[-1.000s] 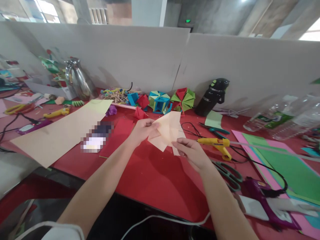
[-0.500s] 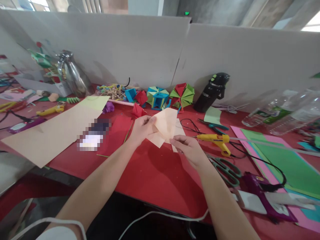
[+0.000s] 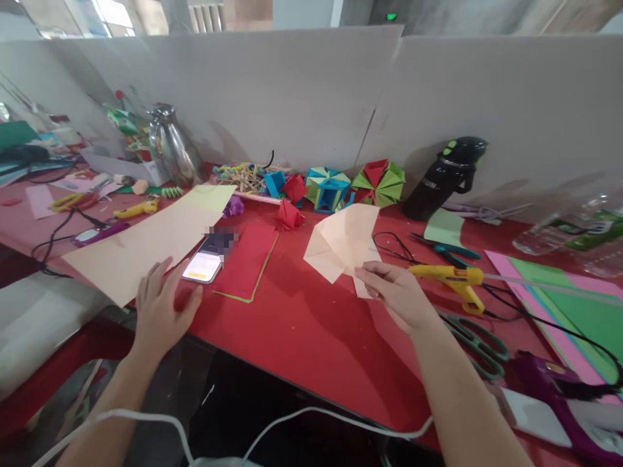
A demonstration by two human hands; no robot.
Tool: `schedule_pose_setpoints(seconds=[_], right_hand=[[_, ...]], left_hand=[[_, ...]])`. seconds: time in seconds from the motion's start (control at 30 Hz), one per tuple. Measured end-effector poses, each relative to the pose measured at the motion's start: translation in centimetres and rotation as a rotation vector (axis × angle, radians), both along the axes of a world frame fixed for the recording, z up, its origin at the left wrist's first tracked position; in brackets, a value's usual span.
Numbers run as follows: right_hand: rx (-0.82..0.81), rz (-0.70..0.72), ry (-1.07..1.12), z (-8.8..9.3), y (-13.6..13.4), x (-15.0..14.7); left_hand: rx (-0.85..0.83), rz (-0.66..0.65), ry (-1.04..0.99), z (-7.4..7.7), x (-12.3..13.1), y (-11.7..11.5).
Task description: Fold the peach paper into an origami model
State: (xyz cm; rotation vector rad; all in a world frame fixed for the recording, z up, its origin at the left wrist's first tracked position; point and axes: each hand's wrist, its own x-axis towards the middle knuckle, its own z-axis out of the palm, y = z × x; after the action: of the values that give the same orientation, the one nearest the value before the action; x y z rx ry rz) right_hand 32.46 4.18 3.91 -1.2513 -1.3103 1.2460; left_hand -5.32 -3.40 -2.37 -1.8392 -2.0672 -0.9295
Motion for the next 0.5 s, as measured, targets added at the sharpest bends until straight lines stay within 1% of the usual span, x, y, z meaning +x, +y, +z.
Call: schedule_pose_setpoints(seconds=[0.03,0.1,0.3,0.5], right_hand=[[0.004,0.000,-0.011,0.07,-0.04,-0.09],[0.009,-0.006,-0.030,0.13,-0.11,-0.16],[0.006,-0.015,0.009,0.03,0.00,0.29],[0.016,0.000,-0.011,-0.03,0.10,0.46]], left_hand=[[-0.034,0.002,0.011,-0.46,-0.82,-0.44],[-0.092,-0.012,0.043,-0.89,-1.55,-0.68],[-0.261,-0.004,0.115,-0.44,-1.27,-0.18],[-0.225,0.035,0.100,-0.71,-1.33,-0.40]])
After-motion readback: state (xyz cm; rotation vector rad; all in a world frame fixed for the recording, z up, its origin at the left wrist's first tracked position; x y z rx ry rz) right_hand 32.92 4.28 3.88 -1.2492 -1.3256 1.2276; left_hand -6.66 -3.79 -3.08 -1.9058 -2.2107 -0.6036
